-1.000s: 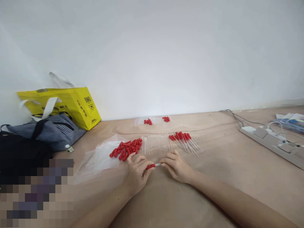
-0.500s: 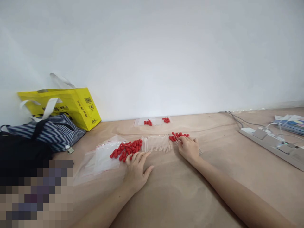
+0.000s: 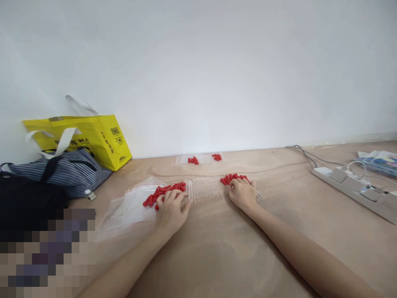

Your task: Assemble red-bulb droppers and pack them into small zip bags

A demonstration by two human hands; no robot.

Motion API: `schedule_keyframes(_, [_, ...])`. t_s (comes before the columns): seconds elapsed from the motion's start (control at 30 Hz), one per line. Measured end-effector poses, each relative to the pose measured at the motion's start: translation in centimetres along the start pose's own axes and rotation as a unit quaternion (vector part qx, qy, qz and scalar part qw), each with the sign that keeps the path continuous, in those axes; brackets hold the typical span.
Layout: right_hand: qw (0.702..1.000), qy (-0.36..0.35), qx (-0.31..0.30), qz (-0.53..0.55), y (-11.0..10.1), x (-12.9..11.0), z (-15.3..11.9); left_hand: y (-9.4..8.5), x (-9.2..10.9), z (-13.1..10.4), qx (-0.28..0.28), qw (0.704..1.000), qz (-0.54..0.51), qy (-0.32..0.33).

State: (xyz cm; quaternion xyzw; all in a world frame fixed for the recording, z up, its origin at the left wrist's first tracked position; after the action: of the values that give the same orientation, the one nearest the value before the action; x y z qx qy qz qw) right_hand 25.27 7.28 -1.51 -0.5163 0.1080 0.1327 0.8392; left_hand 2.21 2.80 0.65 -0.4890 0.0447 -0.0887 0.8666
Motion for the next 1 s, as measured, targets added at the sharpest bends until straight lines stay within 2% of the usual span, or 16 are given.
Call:
schedule_keyframes(0.1, [0.997, 0.041, -0.057, 0.01, -0.1, -1.5, 0.6, 0.3, -0.9, 3.4, -0.027, 0.998, 0.058, -0.024])
schedule_keyframes(0.2, [0.992, 0.075, -0.1, 0.001, 0.1, -2.6, 1.5, 1.1, -1.4, 6.1, -0.084, 0.993, 0.081, 0.005])
schedule_keyframes(0.33, [0.988, 0.096, -0.118, -0.008, 0.4, -3.1, 2.3, 2.0, -1.6, 7.4, -0.106, 0.99, 0.093, 0.012])
schedule_keyframes(0.6, [0.982, 0.12, -0.148, -0.007, 0.7, -3.0, 2.8, 2.3, -1.2, 7.1, -0.066, 0.99, 0.124, 0.015])
schedule_keyframes(0.77, [0.983, 0.114, -0.142, -0.003, 0.6, -3.2, 2.7, 1.5, -0.8, 6.9, -0.022, 0.992, 0.125, 0.025])
schedule_keyframes(0.9, [0.989, 0.08, -0.126, 0.012, -0.1, -3.4, 2.1, 0.2, -0.3, 4.6, 0.024, 0.995, 0.086, 0.047])
schedule_keyframes(0.97, [0.991, 0.044, -0.12, 0.03, -0.7, -3.2, 1.4, -0.2, -0.1, 2.4, 0.072, 0.995, -0.007, 0.073])
schedule_keyframes(1.0, [0.992, 0.013, -0.119, 0.046, -0.9, -3.0, 0.8, -0.2, -0.1, 1.2, 0.074, 0.993, -0.047, 0.082])
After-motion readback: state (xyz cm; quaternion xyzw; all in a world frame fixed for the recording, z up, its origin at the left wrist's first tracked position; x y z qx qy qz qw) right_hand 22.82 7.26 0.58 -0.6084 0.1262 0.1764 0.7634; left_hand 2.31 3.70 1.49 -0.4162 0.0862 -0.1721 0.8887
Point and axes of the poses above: each hand's wrist, its own z-axis towards the middle knuckle, its own y-axis out of the palm, x = y × z, the point moved 1 cm from there along z, towards the middle knuckle, and after that the axes turned 9 degrees about z, right-handed, at the moved point
